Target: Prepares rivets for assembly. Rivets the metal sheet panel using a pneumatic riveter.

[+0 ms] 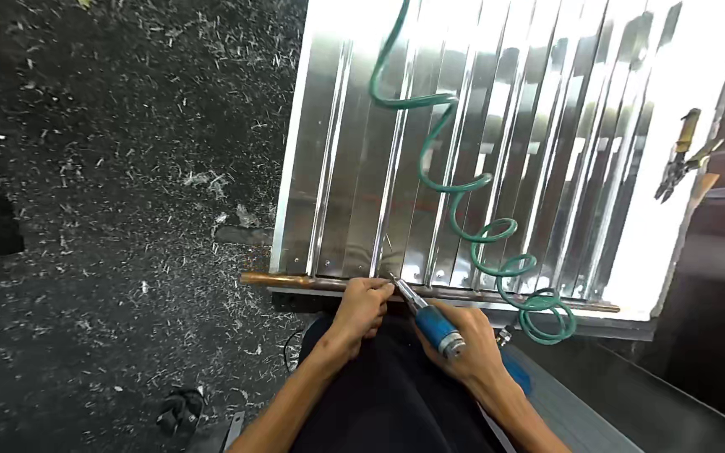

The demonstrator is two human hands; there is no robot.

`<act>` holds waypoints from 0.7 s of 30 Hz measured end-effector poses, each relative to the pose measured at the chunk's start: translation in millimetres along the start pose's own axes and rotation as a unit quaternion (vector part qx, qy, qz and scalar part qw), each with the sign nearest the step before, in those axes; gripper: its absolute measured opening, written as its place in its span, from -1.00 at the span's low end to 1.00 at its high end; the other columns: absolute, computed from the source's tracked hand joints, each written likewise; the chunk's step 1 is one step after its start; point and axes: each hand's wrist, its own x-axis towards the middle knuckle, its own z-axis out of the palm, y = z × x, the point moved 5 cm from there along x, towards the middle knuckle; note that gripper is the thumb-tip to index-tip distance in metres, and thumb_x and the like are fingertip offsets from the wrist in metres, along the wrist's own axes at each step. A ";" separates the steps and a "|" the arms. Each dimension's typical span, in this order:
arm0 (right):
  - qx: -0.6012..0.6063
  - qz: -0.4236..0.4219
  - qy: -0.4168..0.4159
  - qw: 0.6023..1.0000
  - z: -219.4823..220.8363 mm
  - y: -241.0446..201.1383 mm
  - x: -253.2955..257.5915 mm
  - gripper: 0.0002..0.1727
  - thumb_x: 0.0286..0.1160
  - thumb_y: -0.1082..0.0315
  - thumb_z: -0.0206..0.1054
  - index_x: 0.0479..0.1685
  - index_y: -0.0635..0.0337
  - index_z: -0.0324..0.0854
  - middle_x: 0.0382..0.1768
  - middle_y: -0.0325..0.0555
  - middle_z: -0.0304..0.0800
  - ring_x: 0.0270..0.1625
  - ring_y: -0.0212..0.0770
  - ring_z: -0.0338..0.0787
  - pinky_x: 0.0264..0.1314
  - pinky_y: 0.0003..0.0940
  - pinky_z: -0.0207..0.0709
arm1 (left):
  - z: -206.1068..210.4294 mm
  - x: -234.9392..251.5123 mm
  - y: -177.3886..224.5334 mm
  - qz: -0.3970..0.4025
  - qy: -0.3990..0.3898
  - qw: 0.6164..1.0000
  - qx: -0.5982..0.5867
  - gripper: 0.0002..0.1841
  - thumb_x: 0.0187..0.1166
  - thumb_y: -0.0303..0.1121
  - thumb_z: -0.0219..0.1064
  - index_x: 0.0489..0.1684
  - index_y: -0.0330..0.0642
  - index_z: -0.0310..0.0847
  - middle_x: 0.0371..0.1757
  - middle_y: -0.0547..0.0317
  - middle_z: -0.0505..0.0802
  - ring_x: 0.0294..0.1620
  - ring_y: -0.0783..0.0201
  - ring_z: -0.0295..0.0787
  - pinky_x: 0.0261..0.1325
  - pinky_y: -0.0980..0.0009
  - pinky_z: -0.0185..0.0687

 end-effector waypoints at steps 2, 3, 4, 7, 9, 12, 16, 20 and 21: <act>0.008 0.014 -0.010 1.000 3.7 0.8 9.3 -0.67 0.24 -0.11 0.46 -0.09 -0.25 0.87 -0.41 -0.30 0.90 -0.32 -0.17 0.90 -0.35 0.05 0.73 | -17.9 -3.6 12.1 0.022 0.025 0.998 0.051 -0.75 0.79 -0.25 0.22 0.07 -0.11 0.81 -0.78 0.37 0.28 -0.86 0.49 0.07 -0.80 0.55 0.01; 0.013 0.019 -0.014 1.000 4.1 -0.1 11.3 -0.66 0.25 -0.12 0.46 -0.06 -0.25 0.87 -0.40 -0.31 0.90 -0.32 -0.18 0.90 -0.34 0.04 0.74 | -28.7 -7.2 18.1 0.037 0.042 0.996 0.067 -0.75 0.78 -0.26 0.22 0.10 -0.09 0.83 -0.78 0.36 0.29 -0.86 0.47 0.08 -0.80 0.53 0.02; 0.015 0.023 -0.021 0.999 4.0 -1.5 13.4 -0.65 0.27 -0.13 0.46 -0.04 -0.26 0.87 -0.39 -0.32 0.91 -0.32 -0.19 0.90 -0.34 0.03 0.74 | -40.3 -10.3 24.3 0.050 0.060 0.994 0.076 -0.74 0.78 -0.27 0.21 0.12 -0.09 0.83 -0.78 0.34 0.31 -0.85 0.46 0.08 -0.79 0.52 0.04; -0.005 0.030 -0.061 0.998 1.4 -10.6 20.2 -0.69 0.27 -0.07 0.47 -0.07 -0.22 0.84 -0.43 -0.26 0.88 -0.37 -0.11 0.89 -0.41 0.06 0.70 | -73.1 -19.8 48.0 0.068 0.112 0.990 0.055 -0.74 0.79 -0.32 0.18 0.14 -0.11 0.82 -0.78 0.34 0.31 -0.86 0.47 0.05 -0.81 0.53 0.01; -0.036 0.047 -0.129 0.990 -7.2 -20.2 29.0 -0.63 0.20 -0.02 0.47 0.02 -0.22 0.81 -0.32 -0.16 0.89 -0.28 -0.02 0.89 -0.38 0.09 0.69 | -90.7 -24.4 67.6 0.086 0.144 0.986 0.015 -0.75 0.78 -0.36 0.19 0.11 -0.13 0.82 -0.79 0.37 0.28 -0.87 0.51 0.00 -0.84 0.58 -0.03; -0.076 0.071 -0.233 0.967 -17.3 -38.2 47.9 -0.45 0.03 0.12 0.56 0.20 -0.17 0.80 0.17 -0.02 0.74 0.16 0.14 0.76 -0.15 0.09 0.73 | -105.0 -27.9 94.4 0.121 0.172 0.978 -0.017 -0.73 0.78 -0.37 0.17 0.13 -0.16 0.82 -0.80 0.38 0.27 -0.89 0.52 0.02 -0.86 0.59 0.01; -0.087 0.021 -0.258 0.962 -4.1 -52.1 57.6 -0.62 0.21 0.24 0.49 0.06 0.14 0.75 -0.04 0.01 0.84 0.09 0.07 0.84 0.00 0.02 0.75 | -100.9 -32.7 114.0 0.160 0.180 0.970 -0.027 -0.73 0.78 -0.35 0.17 0.10 -0.16 0.82 -0.81 0.39 0.29 -0.91 0.53 0.03 -0.89 0.61 0.02; -0.125 -0.021 -0.280 0.952 -4.6 -47.9 60.9 -0.61 0.16 0.23 0.51 0.02 0.12 0.72 -0.13 -0.01 0.82 -0.01 0.06 0.86 -0.15 0.01 0.73 | -88.9 -38.3 109.1 0.196 0.190 0.962 -0.018 -0.75 0.76 -0.37 0.18 0.07 -0.17 0.82 -0.82 0.37 0.30 -0.92 0.50 0.06 -0.90 0.59 0.05; -0.114 -0.001 -0.299 0.947 -6.1 -44.8 62.7 -0.59 0.19 0.12 0.51 0.04 0.05 0.72 -0.13 -0.06 0.83 -0.02 0.04 0.86 -0.18 0.04 0.69 | -85.3 -40.3 104.2 0.195 0.192 0.962 -0.018 -0.75 0.76 -0.37 0.18 0.08 -0.17 0.82 -0.82 0.37 0.29 -0.92 0.50 0.05 -0.90 0.58 0.05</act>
